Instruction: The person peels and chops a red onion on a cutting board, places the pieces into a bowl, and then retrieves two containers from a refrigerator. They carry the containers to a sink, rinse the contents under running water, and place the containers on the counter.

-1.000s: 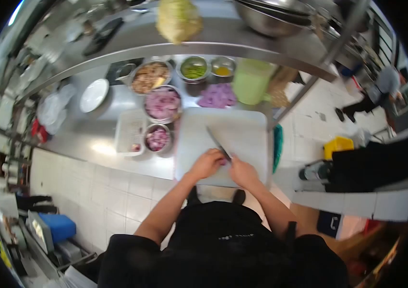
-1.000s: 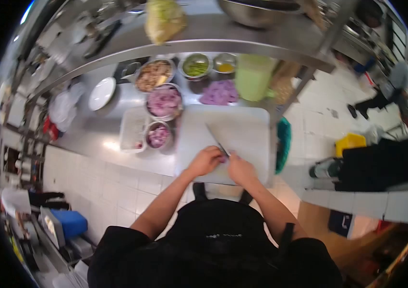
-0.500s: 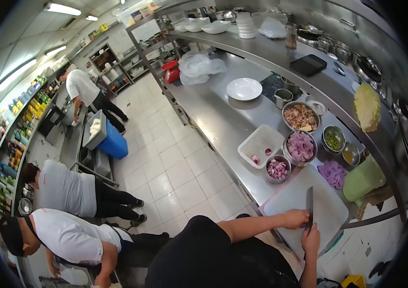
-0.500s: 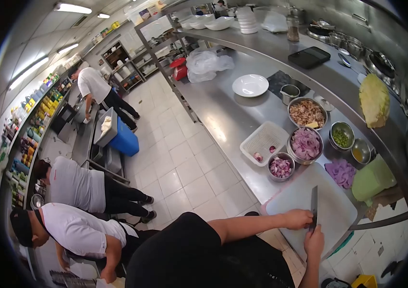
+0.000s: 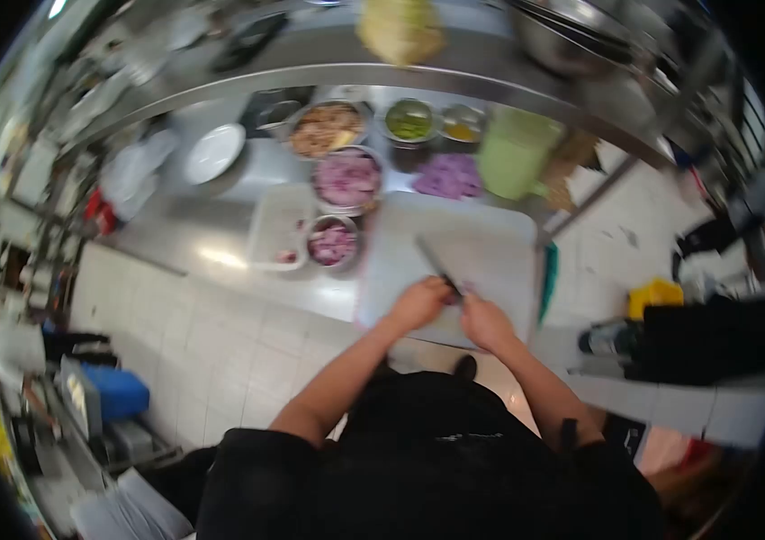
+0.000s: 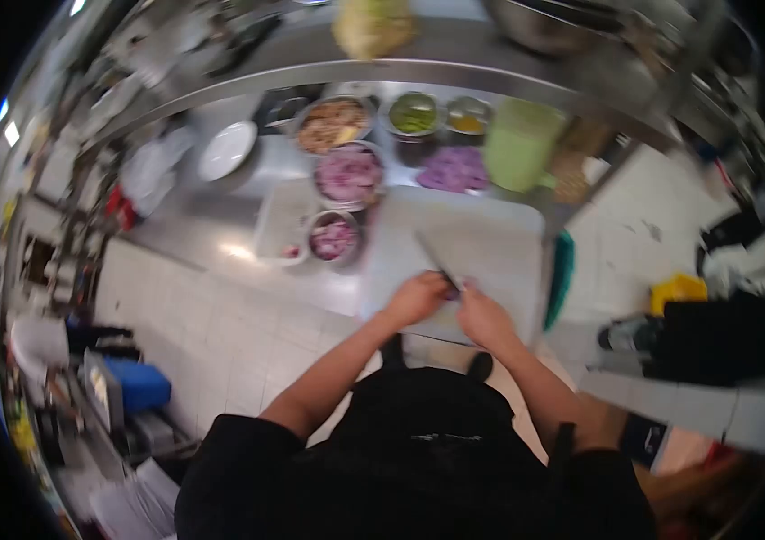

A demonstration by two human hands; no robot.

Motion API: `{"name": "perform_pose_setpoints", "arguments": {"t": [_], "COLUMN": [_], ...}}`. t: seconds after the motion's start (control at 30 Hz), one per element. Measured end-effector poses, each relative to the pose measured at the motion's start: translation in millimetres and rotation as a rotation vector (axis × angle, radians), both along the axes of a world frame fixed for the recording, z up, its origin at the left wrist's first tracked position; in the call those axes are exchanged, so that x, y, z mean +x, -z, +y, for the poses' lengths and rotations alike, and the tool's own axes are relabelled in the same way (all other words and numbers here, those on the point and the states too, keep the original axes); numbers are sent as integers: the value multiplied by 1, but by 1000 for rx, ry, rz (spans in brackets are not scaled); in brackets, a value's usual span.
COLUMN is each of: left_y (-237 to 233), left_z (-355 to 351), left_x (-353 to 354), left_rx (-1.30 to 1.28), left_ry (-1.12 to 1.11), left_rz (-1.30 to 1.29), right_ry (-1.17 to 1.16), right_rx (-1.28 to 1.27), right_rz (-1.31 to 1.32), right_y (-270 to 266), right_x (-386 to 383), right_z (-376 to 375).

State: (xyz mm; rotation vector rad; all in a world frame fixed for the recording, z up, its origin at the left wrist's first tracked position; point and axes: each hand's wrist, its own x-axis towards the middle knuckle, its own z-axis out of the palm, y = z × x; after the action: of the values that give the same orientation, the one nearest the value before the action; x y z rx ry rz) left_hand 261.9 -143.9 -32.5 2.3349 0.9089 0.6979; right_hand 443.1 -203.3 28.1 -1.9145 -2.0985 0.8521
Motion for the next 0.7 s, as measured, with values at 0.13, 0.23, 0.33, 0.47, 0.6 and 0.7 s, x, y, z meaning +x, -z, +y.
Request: {"name": "perform_pose_setpoints", "arguments": {"t": [0.13, 0.23, 0.33, 0.47, 0.6, 0.7], "left_y": [-32, -32, -33, -16, -21, -23], "left_z": [0, 3, -21, -42, -37, -28], "left_x": [2, 5, 18, 25, 11, 5], "left_rx": [29, -89, -289, -248, -174, -136], "left_ry": [54, 58, -148, -335, -216, -107], "left_rz": [-54, -26, -49, -260, -235, -156], "right_ry": [-87, -50, 70, 118, 91, 114], "right_rx": [-5, -57, -96, -45, -49, 5], "right_rz": [121, 94, 47, -4, -51, -20], "right_y": [17, 8, 4, 10, -9, -17], "right_x": [35, 39, 19, -9, -13, -16], "right_z": [8, -1, -18, -23, -20, -23]}}
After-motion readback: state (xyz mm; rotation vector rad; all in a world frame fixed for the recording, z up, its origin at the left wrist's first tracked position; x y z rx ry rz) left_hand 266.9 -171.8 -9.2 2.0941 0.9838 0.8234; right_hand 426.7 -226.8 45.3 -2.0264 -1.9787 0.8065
